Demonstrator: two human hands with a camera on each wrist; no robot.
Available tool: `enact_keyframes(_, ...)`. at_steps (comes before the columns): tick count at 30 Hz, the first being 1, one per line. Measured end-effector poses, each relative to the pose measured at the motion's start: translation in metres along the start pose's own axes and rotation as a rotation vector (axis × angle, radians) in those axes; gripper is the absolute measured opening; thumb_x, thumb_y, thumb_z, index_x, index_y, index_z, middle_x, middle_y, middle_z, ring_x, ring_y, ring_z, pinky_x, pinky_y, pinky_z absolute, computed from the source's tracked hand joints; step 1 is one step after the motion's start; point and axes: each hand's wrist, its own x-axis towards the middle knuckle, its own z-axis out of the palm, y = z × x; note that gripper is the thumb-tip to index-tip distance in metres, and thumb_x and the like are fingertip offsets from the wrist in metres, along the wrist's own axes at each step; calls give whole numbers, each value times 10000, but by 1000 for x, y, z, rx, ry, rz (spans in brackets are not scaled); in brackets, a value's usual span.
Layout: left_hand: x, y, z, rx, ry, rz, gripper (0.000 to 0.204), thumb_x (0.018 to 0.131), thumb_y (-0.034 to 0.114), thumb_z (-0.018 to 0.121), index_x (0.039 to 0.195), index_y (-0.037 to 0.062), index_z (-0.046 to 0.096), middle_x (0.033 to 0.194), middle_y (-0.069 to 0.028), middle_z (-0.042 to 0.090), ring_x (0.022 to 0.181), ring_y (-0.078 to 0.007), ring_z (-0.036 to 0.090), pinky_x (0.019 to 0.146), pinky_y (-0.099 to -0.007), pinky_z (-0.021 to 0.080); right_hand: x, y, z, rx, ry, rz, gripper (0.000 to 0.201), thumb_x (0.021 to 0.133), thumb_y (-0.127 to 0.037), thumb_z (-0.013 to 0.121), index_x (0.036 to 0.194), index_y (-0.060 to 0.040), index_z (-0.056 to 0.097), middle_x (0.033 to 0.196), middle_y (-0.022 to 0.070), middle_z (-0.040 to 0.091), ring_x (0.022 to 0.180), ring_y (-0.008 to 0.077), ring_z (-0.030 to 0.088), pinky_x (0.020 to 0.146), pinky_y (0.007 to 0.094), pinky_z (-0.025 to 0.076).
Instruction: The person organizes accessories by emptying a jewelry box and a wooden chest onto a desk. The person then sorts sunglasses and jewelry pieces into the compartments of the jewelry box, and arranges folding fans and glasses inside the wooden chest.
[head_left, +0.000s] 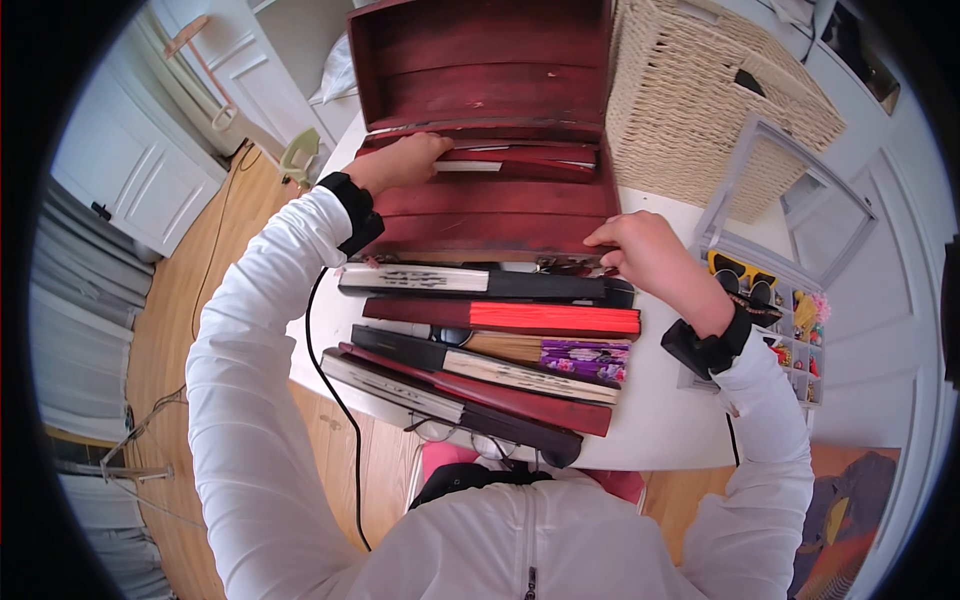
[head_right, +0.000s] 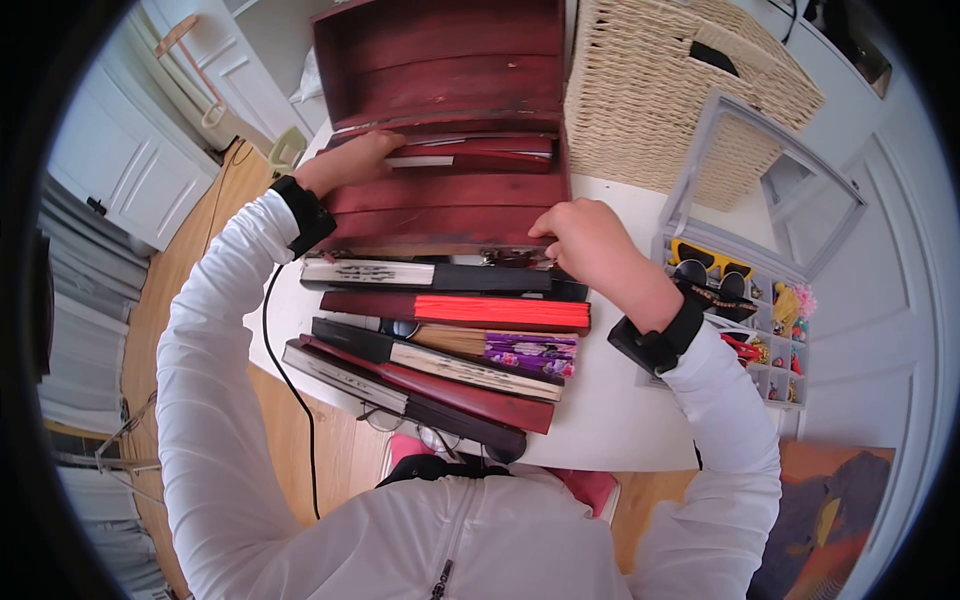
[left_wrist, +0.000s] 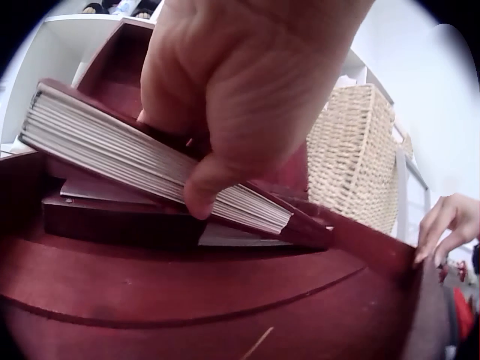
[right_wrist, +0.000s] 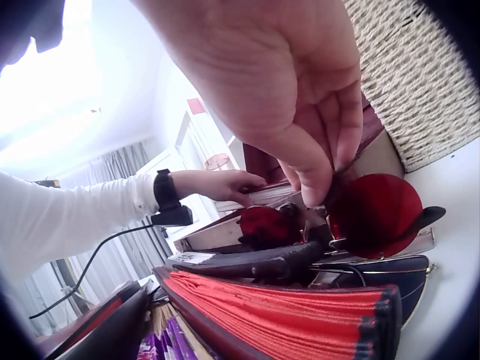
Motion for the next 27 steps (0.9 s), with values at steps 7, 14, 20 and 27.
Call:
enact_keyframes(7,16,16,7,372,84,-186,517,632,150,779,1061,2,532,1105,-184,534,1026,-350,541,861,-409,472,1,1,0,14,-10,-22,240,658,-23,668,896,-47,691,834,144,661,803,301,632,747,384,497)
enact_keyframes(14,-30,-25,-11,218,296,-386,516,707,360,723,1065,30,554,1038,-169,550,995,-355,548,798,-438,488,1,1,-3,-4,-44,-44,264,671,-44,681,935,-33,674,874,161,651,847,317,619,767,393,492)
enact_keyframes(20,-107,-42,6,24,161,-580,605,811,450,617,1044,-103,541,1046,-299,559,980,-426,551,841,-445,447,6,-1,-11,-168,-8,-137,283,666,-62,697,939,-4,652,865,139,652,836,290,612,760,387,442)
enact_keyframes(27,-126,-49,23,-691,316,-642,516,880,413,556,1061,-70,574,842,-145,631,783,-215,594,703,-326,475,13,-8,-22,-206,-33,-111,335,672,-82,709,987,0,631,849,118,645,860,274,608,771,377,417)
